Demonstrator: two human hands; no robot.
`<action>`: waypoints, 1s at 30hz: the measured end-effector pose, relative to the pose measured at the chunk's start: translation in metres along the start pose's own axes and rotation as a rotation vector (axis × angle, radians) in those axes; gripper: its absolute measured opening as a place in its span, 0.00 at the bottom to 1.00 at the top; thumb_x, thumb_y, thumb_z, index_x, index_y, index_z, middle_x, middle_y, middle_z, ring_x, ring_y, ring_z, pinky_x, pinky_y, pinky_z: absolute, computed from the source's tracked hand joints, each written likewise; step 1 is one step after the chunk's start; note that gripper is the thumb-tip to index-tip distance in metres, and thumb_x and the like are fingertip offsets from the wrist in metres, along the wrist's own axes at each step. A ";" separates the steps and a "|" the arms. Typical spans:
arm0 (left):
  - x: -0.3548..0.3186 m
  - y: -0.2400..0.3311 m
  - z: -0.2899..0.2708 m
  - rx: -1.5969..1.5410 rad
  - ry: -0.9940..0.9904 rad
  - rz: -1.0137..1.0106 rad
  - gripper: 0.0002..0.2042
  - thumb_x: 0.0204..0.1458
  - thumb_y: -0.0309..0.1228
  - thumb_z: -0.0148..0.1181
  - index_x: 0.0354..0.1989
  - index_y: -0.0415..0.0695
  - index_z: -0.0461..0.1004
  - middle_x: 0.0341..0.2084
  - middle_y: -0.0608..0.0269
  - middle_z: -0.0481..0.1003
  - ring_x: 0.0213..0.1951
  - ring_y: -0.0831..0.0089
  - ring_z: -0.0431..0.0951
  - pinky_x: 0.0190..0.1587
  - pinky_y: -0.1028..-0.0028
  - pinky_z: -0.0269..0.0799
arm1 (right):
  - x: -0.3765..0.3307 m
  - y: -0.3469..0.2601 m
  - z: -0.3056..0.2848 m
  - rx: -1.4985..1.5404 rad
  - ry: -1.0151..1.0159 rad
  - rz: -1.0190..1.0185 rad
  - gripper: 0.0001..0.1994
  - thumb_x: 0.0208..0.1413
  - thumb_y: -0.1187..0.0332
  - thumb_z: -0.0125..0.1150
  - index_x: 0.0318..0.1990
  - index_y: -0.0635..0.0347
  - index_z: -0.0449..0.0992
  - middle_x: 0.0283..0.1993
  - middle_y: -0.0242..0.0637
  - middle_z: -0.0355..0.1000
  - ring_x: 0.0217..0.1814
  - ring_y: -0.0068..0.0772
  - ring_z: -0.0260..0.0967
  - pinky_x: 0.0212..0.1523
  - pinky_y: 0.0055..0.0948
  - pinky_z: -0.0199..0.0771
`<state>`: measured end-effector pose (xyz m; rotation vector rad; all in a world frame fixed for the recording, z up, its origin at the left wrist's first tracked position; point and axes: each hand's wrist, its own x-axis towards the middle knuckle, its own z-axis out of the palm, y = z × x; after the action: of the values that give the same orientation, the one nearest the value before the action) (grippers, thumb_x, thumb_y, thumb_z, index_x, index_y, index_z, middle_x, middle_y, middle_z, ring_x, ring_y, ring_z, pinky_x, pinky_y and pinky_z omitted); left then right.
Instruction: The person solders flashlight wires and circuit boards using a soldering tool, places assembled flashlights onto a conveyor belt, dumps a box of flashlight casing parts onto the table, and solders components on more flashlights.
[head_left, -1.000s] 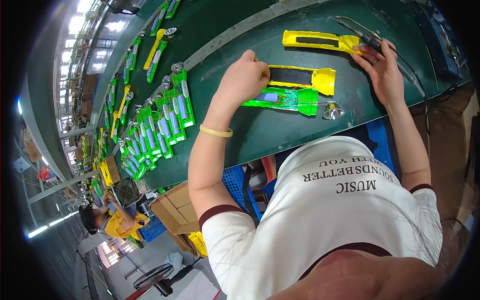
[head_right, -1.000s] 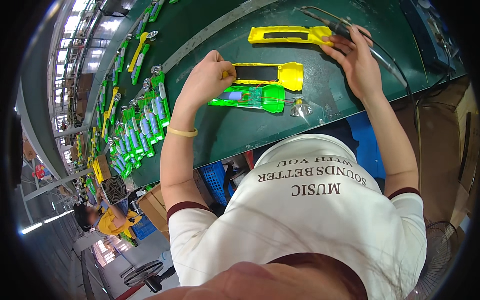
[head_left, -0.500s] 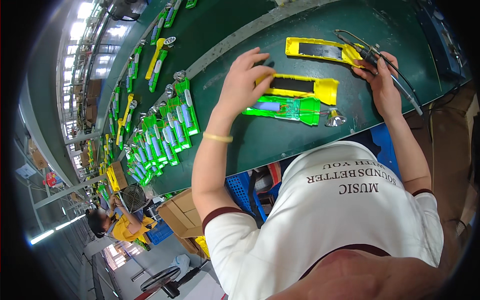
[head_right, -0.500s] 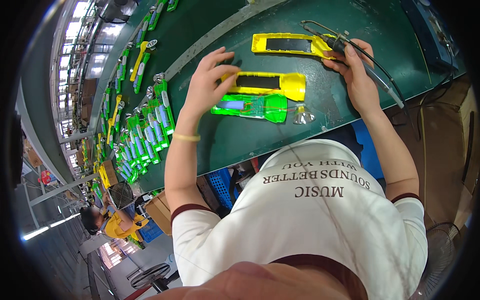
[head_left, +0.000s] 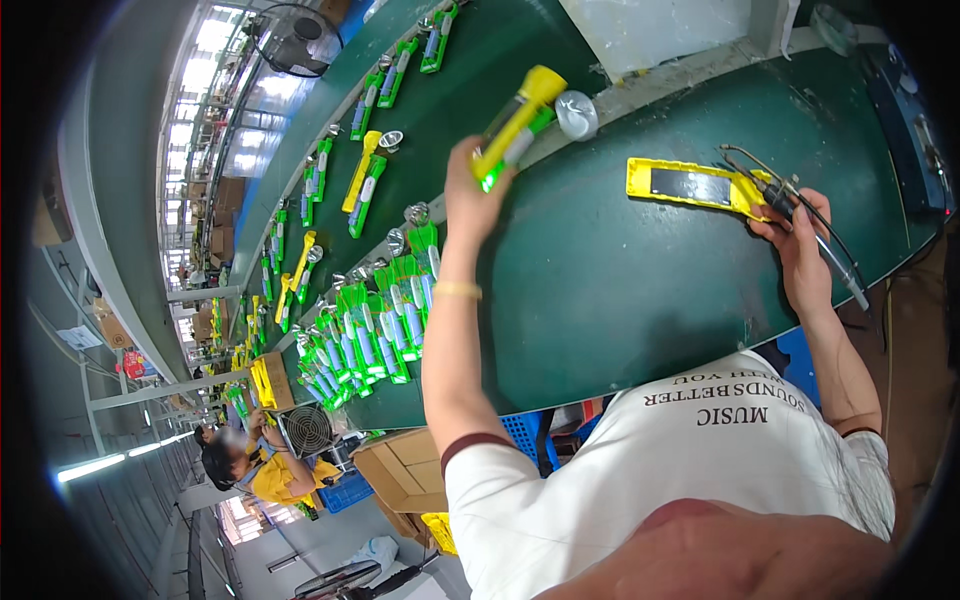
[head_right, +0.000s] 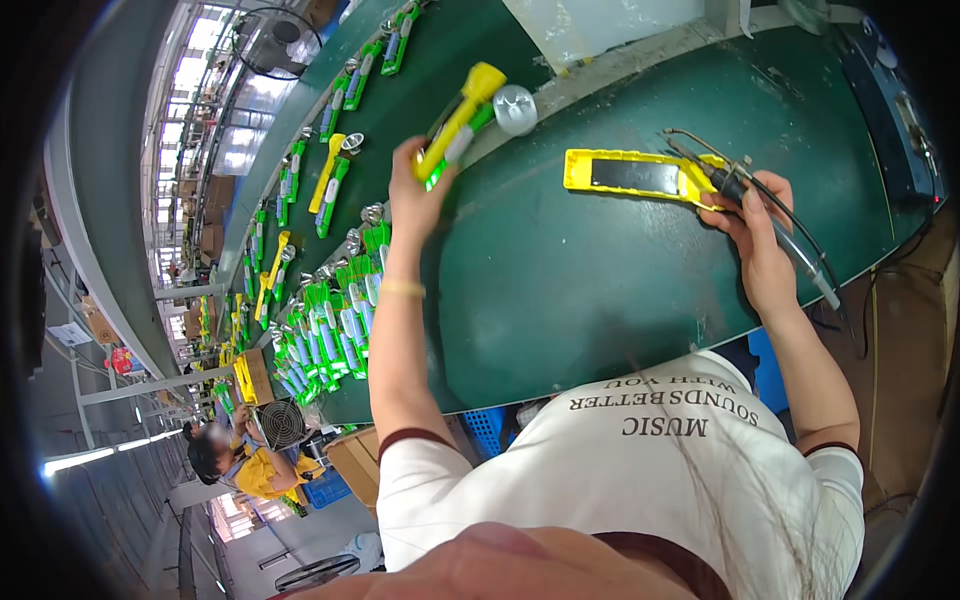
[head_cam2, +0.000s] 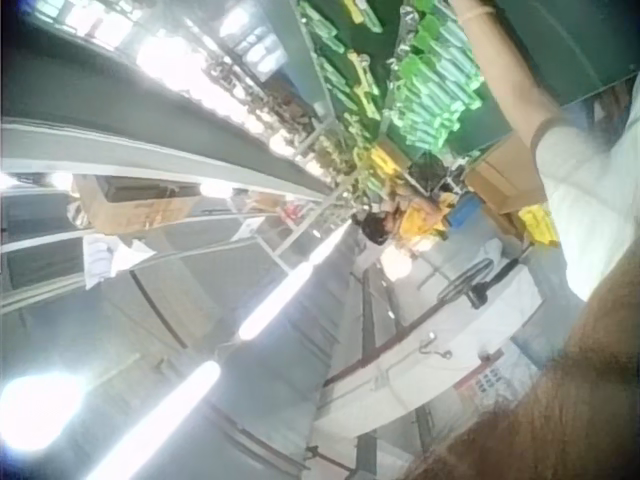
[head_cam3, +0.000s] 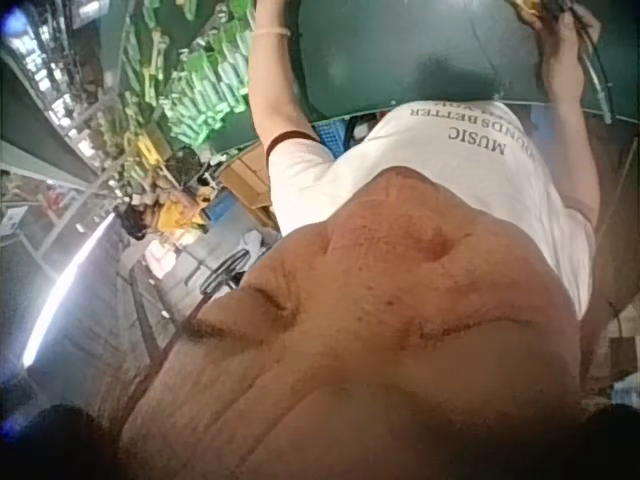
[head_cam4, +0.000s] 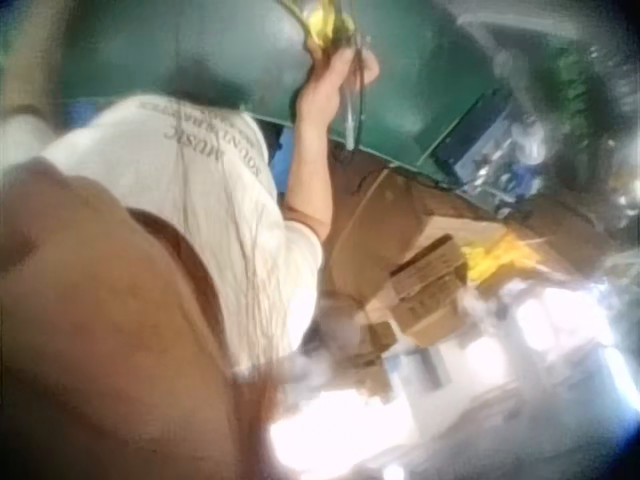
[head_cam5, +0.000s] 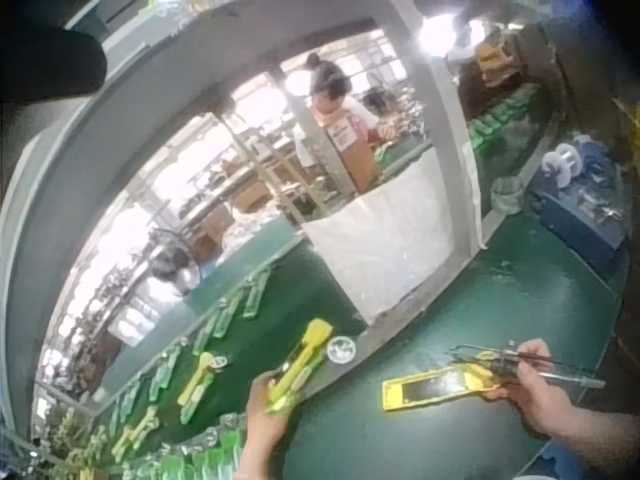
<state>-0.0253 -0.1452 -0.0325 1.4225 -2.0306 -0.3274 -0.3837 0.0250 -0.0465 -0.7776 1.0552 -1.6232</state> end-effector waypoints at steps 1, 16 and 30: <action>0.024 -0.014 0.004 0.086 0.039 -0.002 0.26 0.39 0.31 0.65 0.48 0.40 0.63 0.43 0.49 0.68 0.46 0.54 0.69 0.48 0.66 0.65 | 0.000 0.003 0.000 -0.023 -0.009 -0.007 0.15 0.61 0.61 0.45 0.47 0.61 0.56 0.46 0.46 0.64 0.47 0.34 0.68 0.47 0.31 0.71; 0.244 -0.141 0.024 0.501 0.071 -0.234 0.38 0.39 0.42 0.66 0.54 0.32 0.56 0.47 0.39 0.67 0.50 0.50 0.68 0.51 0.62 0.64 | 0.003 0.001 -0.001 -0.200 -0.023 0.021 0.21 0.58 0.55 0.49 0.46 0.62 0.52 0.37 0.41 0.65 0.40 0.31 0.69 0.43 0.31 0.71; 0.013 0.038 -0.024 -0.474 -0.681 0.047 0.26 0.40 0.26 0.63 0.52 0.42 0.64 0.49 0.59 0.67 0.50 0.69 0.67 0.53 0.71 0.63 | -0.001 -0.001 -0.004 -0.128 -0.036 0.075 0.14 0.60 0.62 0.46 0.46 0.59 0.54 0.37 0.41 0.66 0.40 0.32 0.71 0.41 0.29 0.74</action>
<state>-0.0418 -0.1388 0.0107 1.0361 -2.2646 -1.3217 -0.3876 0.0269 -0.0471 -0.8386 1.1573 -1.4839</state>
